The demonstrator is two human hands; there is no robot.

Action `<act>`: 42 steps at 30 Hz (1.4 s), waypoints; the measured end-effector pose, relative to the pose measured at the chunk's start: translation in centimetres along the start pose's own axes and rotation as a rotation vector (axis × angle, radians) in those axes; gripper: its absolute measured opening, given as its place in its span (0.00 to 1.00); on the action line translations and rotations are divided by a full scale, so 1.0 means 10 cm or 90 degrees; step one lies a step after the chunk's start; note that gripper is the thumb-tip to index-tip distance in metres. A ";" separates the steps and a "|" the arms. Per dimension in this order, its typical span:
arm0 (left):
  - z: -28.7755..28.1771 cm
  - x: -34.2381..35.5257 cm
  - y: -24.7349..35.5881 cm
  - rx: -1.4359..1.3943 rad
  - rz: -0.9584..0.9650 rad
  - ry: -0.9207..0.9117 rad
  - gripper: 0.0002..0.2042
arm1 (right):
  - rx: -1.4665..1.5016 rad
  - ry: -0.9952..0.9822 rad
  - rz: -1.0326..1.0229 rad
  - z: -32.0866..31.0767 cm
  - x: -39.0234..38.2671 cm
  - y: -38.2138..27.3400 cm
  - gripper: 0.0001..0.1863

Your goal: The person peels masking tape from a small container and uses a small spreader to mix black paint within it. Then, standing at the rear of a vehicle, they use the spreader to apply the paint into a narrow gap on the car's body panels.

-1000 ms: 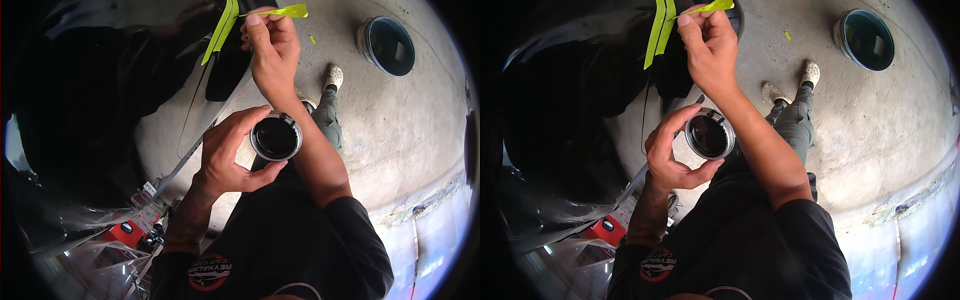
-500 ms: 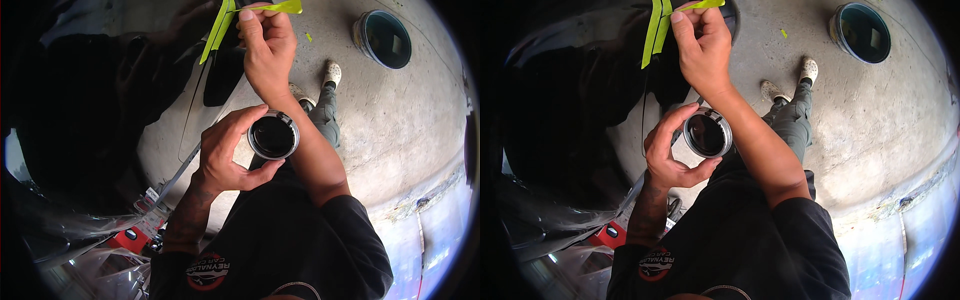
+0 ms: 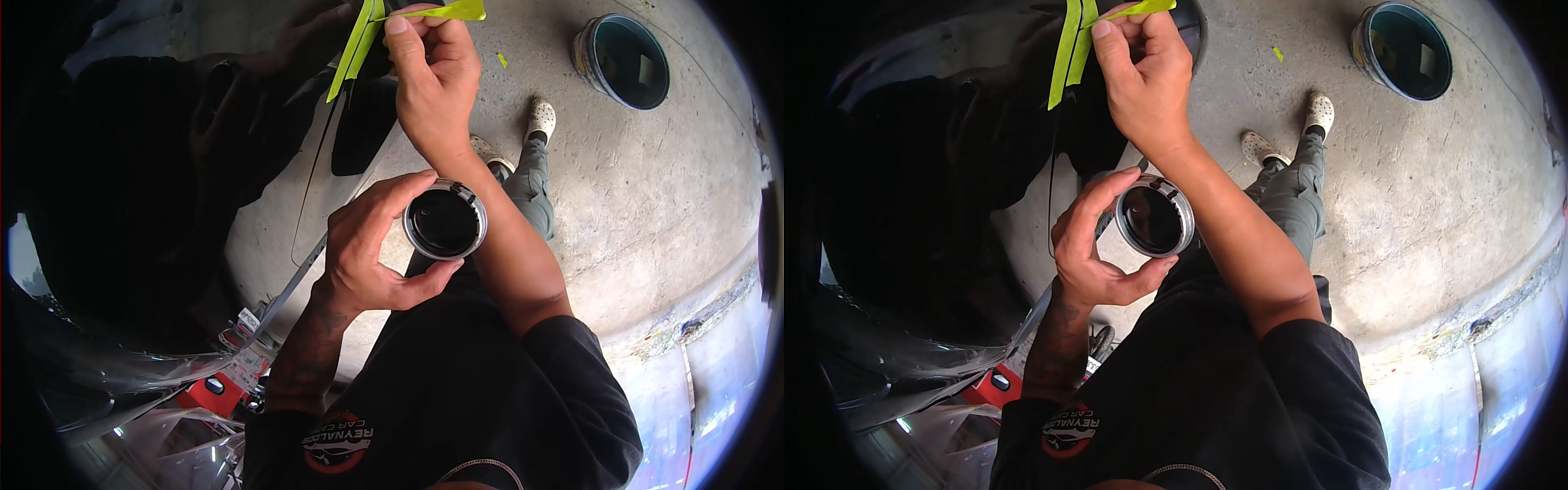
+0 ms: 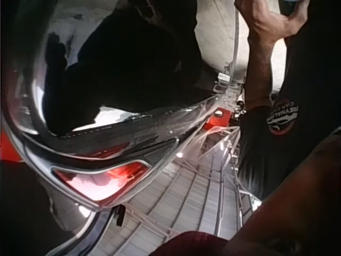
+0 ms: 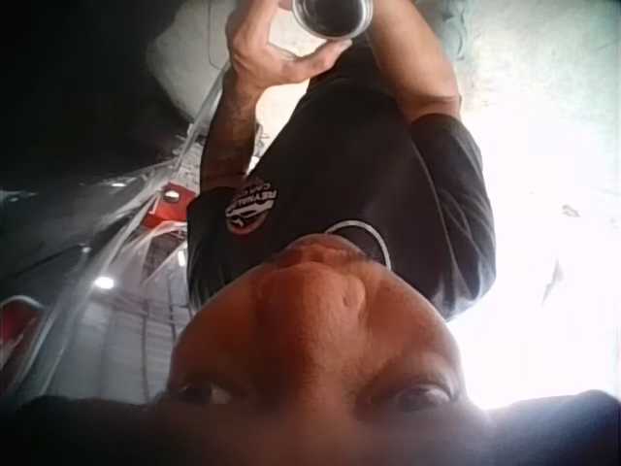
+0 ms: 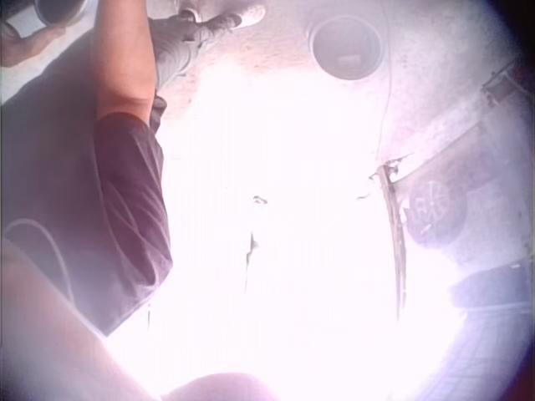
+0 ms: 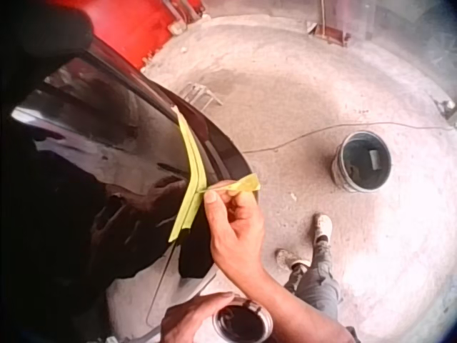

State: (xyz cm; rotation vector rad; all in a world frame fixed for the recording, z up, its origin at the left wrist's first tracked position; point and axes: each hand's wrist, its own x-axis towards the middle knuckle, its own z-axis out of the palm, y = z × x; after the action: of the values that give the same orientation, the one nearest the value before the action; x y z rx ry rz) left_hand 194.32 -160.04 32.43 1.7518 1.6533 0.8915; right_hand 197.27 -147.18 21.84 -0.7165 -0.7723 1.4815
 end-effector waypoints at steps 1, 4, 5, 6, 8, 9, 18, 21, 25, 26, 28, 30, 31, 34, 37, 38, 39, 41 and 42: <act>0.00 -0.01 0.00 0.003 -0.003 -0.002 0.37 | -0.004 -0.002 0.016 0.00 0.00 0.00 0.03; -0.01 -0.02 0.00 0.004 -0.006 -0.003 0.37 | 0.033 0.007 0.017 0.00 0.00 -0.01 0.03; -0.01 -0.02 0.00 0.003 -0.006 -0.003 0.37 | 0.033 0.007 0.017 0.00 0.00 0.00 0.03; -0.02 -0.02 0.00 0.003 -0.006 -0.003 0.37 | 0.036 0.005 0.009 0.01 0.01 0.00 0.03; -0.02 -0.02 0.00 0.003 -0.017 -0.007 0.37 | 0.038 0.004 0.002 0.00 0.01 0.00 0.03; -0.02 -0.02 0.00 0.003 -0.017 -0.007 0.37 | 0.030 0.007 0.005 0.00 0.01 0.00 0.03; -0.01 -0.03 -0.02 -0.007 -0.011 -0.005 0.37 | 0.018 0.006 -0.006 0.01 0.01 0.01 0.03; 0.00 -0.04 -0.02 -0.007 -0.014 -0.007 0.37 | 0.029 0.006 0.005 0.01 0.01 0.00 0.03; 0.00 -0.03 -0.01 -0.011 -0.010 -0.010 0.37 | -0.019 0.006 -0.080 0.01 0.03 0.04 0.04; 0.00 -0.03 -0.01 -0.010 -0.016 -0.012 0.37 | -0.018 0.006 -0.080 0.02 0.02 0.04 0.04; 0.00 -0.04 -0.01 -0.010 -0.019 -0.013 0.37 | 0.058 0.016 -0.027 0.04 0.01 0.03 0.05; 0.00 -0.04 -0.01 -0.011 -0.021 -0.015 0.37 | 0.015 0.008 -0.067 0.02 0.02 0.04 0.04; 0.00 -0.04 -0.01 -0.010 -0.022 -0.015 0.37 | -0.029 -0.001 -0.106 0.01 0.03 0.05 0.04; 0.00 -0.04 -0.01 -0.010 -0.021 -0.015 0.37 | -0.022 -0.013 -0.088 0.00 0.02 0.04 0.04; 0.00 -0.04 -0.02 -0.010 -0.017 -0.016 0.38 | 0.045 -0.004 -0.071 0.01 0.02 0.07 0.04; 0.00 -0.05 -0.02 -0.010 -0.016 -0.015 0.38 | 0.045 -0.004 -0.071 0.02 0.01 0.07 0.04; 0.00 -0.05 -0.03 -0.010 -0.016 -0.015 0.38 | 0.042 -0.001 -0.067 0.02 0.01 0.06 0.04; 0.00 -0.05 -0.04 -0.010 0.003 -0.006 0.37 | 0.039 0.003 -0.064 0.02 0.02 0.06 0.05; 0.00 -0.05 -0.04 -0.011 0.003 -0.007 0.37 | 0.026 -0.008 -0.082 0.01 0.03 0.07 0.05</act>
State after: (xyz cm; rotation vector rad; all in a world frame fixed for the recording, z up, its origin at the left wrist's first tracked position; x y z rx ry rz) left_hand 194.07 -160.55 32.04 1.7474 1.6311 0.8945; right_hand 196.79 -146.94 21.35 -0.6164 -0.7809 1.3824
